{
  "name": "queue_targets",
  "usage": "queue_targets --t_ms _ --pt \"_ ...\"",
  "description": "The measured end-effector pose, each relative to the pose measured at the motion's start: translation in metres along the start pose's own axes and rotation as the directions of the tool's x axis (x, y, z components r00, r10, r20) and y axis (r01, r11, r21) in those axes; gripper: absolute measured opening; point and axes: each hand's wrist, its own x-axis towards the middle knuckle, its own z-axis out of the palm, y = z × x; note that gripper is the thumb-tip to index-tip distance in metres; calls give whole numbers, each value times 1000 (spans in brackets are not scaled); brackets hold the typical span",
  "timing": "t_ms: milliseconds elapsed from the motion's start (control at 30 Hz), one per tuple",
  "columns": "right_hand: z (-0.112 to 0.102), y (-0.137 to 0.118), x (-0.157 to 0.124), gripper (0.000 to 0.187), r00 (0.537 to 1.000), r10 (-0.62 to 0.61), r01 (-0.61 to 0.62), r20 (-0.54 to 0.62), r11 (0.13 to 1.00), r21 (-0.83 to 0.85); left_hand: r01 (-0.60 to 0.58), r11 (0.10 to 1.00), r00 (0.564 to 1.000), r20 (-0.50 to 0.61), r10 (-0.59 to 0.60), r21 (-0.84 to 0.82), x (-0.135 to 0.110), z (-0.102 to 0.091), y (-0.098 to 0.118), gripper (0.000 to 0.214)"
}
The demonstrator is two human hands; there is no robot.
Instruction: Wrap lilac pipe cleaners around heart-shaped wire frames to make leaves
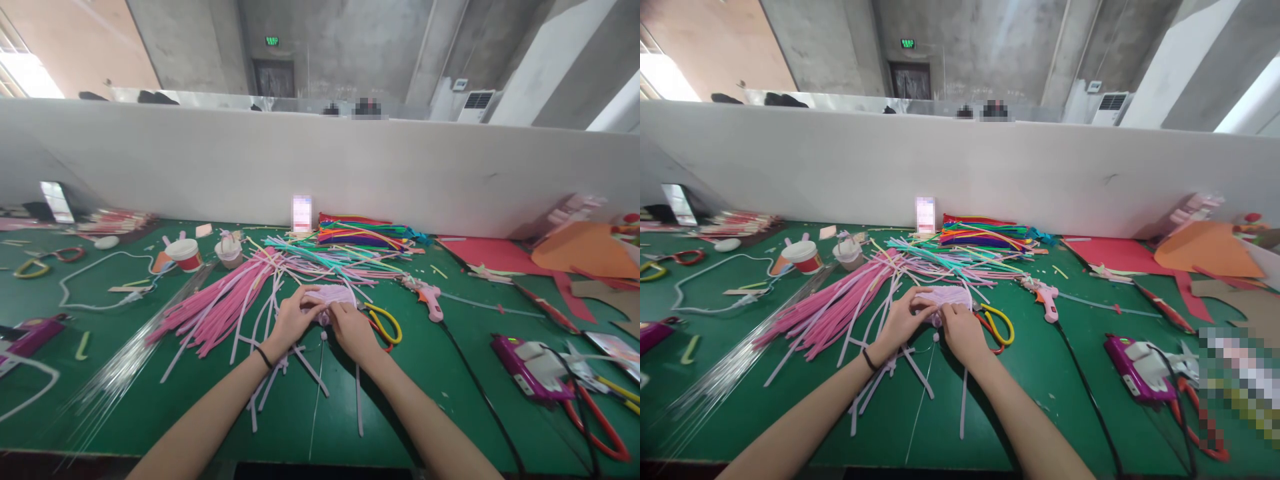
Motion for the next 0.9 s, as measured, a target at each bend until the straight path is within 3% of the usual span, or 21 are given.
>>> queue_targets --t_ms 400,567,700,900 --pt "-2 -1 0 22 999 -17 19 -28 997 76 9 999 1000 -3 -9 -35 0 0 -1 40" --pt "-3 1 0 17 997 -8 28 -82 967 253 13 999 1000 1 -13 -31 0 0 1 38" --pt "-1 5 1 21 992 83 -41 -96 925 377 -5 999 1000 -4 5 -38 0 -1 3 36" --pt "2 5 1 16 986 162 -135 -39 913 384 -29 998 1000 7 30 -63 0 0 3 33"
